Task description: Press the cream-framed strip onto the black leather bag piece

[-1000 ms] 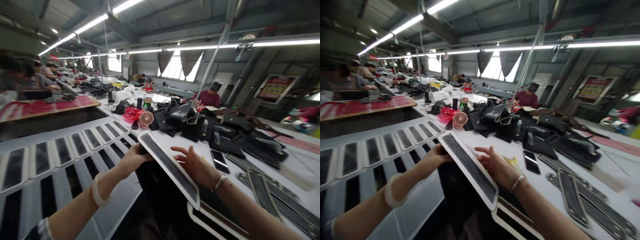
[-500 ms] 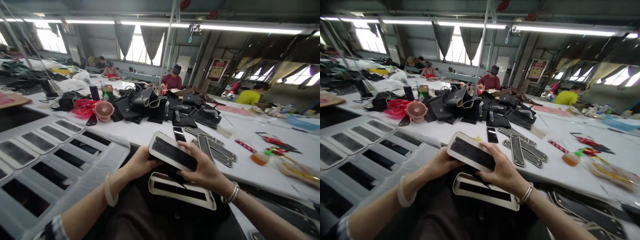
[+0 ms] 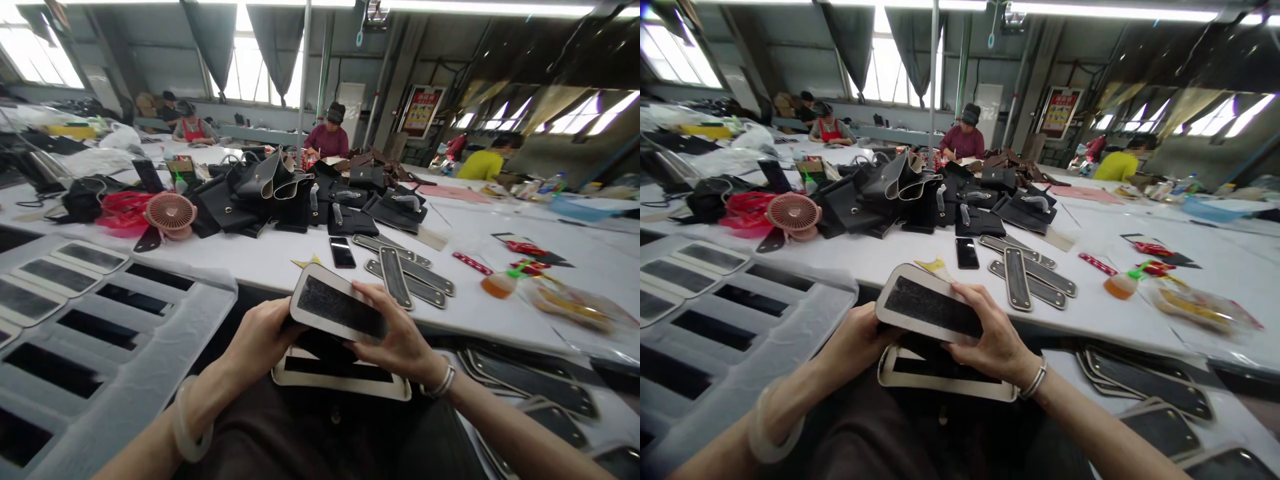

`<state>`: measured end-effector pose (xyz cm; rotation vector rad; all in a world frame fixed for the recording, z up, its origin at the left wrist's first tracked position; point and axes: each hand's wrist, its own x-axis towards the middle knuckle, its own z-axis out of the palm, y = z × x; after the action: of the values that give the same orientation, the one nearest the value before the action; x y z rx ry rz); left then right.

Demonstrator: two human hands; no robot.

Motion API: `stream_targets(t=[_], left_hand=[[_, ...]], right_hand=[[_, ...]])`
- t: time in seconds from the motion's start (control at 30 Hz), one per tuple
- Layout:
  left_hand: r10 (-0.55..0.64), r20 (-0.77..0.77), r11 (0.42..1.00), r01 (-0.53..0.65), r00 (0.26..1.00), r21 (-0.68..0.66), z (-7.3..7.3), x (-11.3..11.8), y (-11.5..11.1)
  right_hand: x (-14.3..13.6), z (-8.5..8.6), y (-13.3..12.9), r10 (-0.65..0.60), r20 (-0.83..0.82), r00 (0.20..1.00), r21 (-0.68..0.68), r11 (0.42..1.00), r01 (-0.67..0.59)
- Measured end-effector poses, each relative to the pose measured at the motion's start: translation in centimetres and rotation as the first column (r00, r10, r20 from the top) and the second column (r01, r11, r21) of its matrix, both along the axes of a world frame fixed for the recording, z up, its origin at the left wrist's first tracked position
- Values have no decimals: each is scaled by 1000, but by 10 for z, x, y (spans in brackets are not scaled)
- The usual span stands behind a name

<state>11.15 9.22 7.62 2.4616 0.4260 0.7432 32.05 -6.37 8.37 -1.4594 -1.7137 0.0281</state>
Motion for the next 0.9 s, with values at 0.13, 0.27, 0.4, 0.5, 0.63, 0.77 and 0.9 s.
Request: stream_targets(t=[0.13,0.27,0.4,0.5,0.63,0.77,0.9], left_hand=[[16,-47,998,-13,999,60,2,2,-5],[32,-94,997,-24,995,79,-18,6,-11],[-60,-191,997,48,980,-65,-45,10,-20],[-114,-193,988,91,975,-122,-52,4,-21],[15,-129,963,-49,992,-266,-57,-25,-12],[244,-49,689,-208,969,-694,-87,-53,-10],[361,-66,314,-188,930,-931,-123,-56,-28]], right_hand=[[5,-6,-3,7,-18,1000,-12,1000,-7],[9,-16,-9,5,-15,1000,-42,999,-6],[12,-25,-22,-41,131,990,-165,984,63],[13,-28,-33,-24,311,950,-277,954,115],[8,-30,-40,-28,395,918,-358,916,182],[-5,-36,-31,31,410,911,-418,895,158],[-20,-41,-13,126,402,907,-511,853,108]])
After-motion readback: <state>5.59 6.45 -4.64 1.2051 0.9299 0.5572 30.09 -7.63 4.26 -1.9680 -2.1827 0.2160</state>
